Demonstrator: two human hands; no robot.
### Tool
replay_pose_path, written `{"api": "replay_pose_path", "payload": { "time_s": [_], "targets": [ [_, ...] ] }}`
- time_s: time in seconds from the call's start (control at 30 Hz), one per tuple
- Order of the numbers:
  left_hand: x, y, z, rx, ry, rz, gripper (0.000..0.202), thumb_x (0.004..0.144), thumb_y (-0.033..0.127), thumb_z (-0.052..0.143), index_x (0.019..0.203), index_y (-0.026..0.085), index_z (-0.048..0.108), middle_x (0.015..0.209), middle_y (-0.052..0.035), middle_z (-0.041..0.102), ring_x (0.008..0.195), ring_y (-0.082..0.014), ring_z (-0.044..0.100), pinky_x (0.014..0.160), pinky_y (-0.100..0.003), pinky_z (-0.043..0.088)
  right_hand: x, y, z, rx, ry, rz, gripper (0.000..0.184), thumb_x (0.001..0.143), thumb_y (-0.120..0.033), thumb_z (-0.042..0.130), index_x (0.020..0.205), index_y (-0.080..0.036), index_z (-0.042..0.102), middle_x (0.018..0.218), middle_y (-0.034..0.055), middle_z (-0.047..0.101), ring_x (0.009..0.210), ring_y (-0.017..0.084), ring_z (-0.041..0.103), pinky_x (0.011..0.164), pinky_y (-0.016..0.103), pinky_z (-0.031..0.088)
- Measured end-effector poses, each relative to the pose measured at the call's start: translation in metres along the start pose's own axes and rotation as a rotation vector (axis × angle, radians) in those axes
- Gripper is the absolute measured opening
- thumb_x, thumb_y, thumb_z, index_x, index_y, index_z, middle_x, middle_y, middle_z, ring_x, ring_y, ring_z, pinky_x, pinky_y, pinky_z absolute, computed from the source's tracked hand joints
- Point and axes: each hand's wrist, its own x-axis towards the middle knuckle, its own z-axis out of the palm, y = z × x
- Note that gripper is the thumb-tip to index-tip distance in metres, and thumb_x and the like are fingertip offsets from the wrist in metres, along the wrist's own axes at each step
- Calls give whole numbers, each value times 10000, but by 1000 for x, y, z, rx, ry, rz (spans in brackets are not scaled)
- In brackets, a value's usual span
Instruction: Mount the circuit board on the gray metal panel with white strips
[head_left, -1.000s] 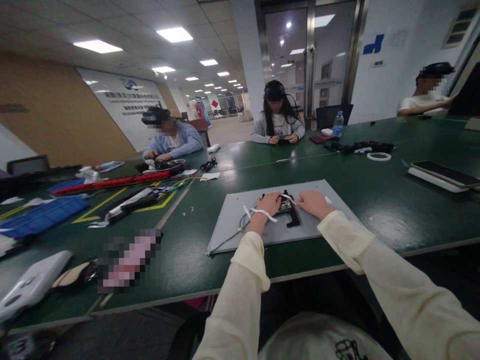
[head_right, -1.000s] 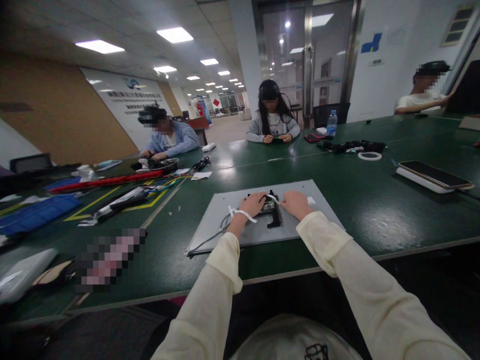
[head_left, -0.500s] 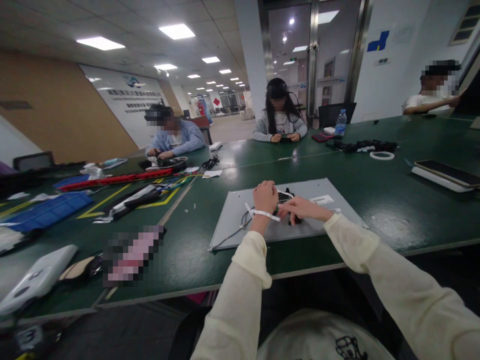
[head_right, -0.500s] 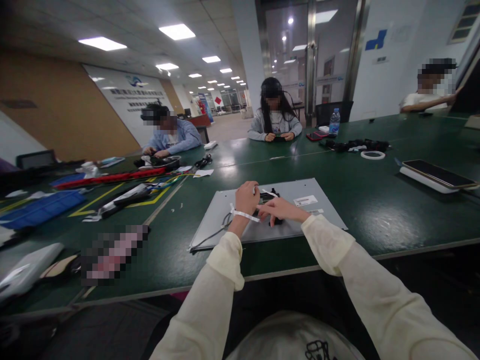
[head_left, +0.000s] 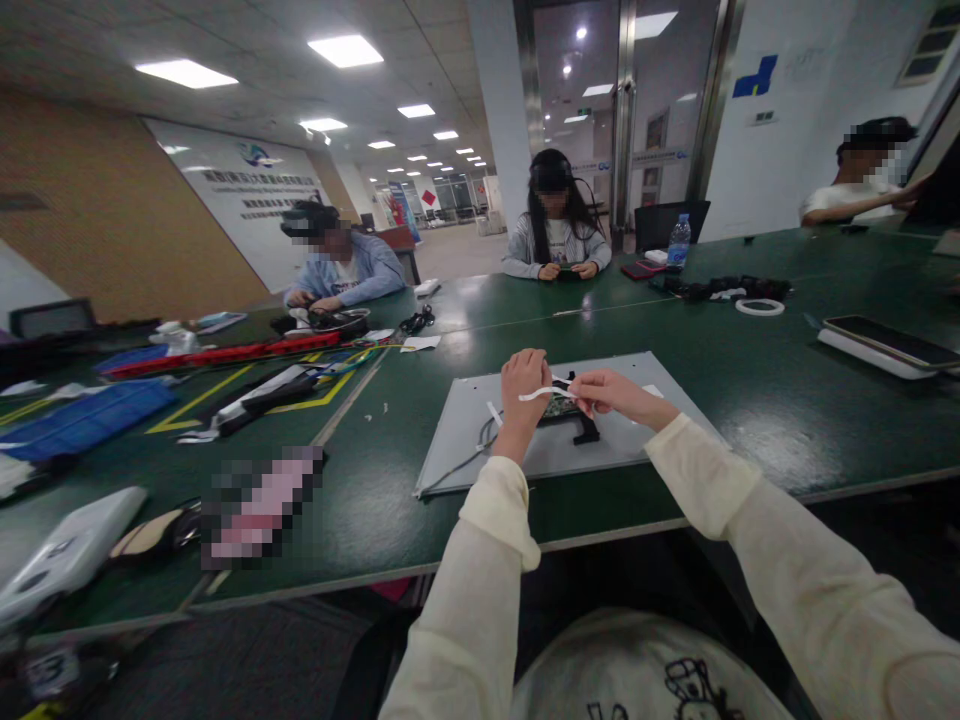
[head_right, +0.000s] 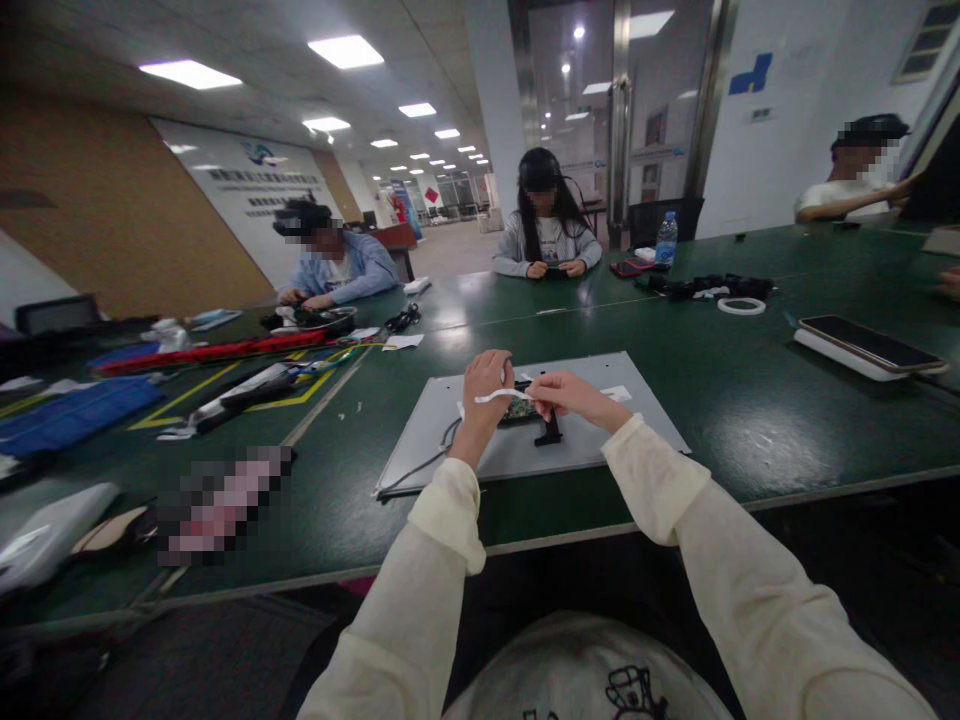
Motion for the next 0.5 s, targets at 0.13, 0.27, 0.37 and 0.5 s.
{"api": "replay_pose_path", "payload": {
  "time_s": [0.13, 0.27, 0.37, 0.5],
  "targets": [
    [0, 0, -8, -534, -302, -171, 505, 961, 510, 287, 1015, 141, 626, 892, -84, 706, 722, -152, 661, 597, -234, 452, -1, 6, -19, -143, 62, 20, 366, 801, -521, 576, 740, -161, 564, 606, -19, 568, 545, 80, 504, 488, 198, 268],
    [-5, -1, -12, -742, -815, -336, 744, 882, 709, 218, 820, 112, 656, 726, -97, 696, 515, -119, 613, 419, -185, 310, 2, 20, -29, -341, 81, 176, 319, 819, -461, 541, 721, -159, 572, 611, -10, 585, 556, 104, 543, 538, 220, 336],
    [-11, -2, -8, -678, -833, -352, 550, 863, 613, 439, 726, 116, 631, 641, -55, 660, 484, -91, 584, 407, -159, 271, 5, 30, -30, -520, 138, 205, 336, 848, -424, 504, 647, -159, 550, 557, -12, 568, 529, 108, 527, 579, 232, 360],
    [-26, 4, 0, -532, -719, -304, 358, 894, 371, 464, 644, 134, 563, 545, 2, 579, 433, -76, 535, 429, -165, 321, 0, 37, -25, -733, 218, 196, 386, 896, -408, 449, 622, -159, 558, 513, -7, 558, 518, 116, 517, 567, 230, 328]
  ]
}}
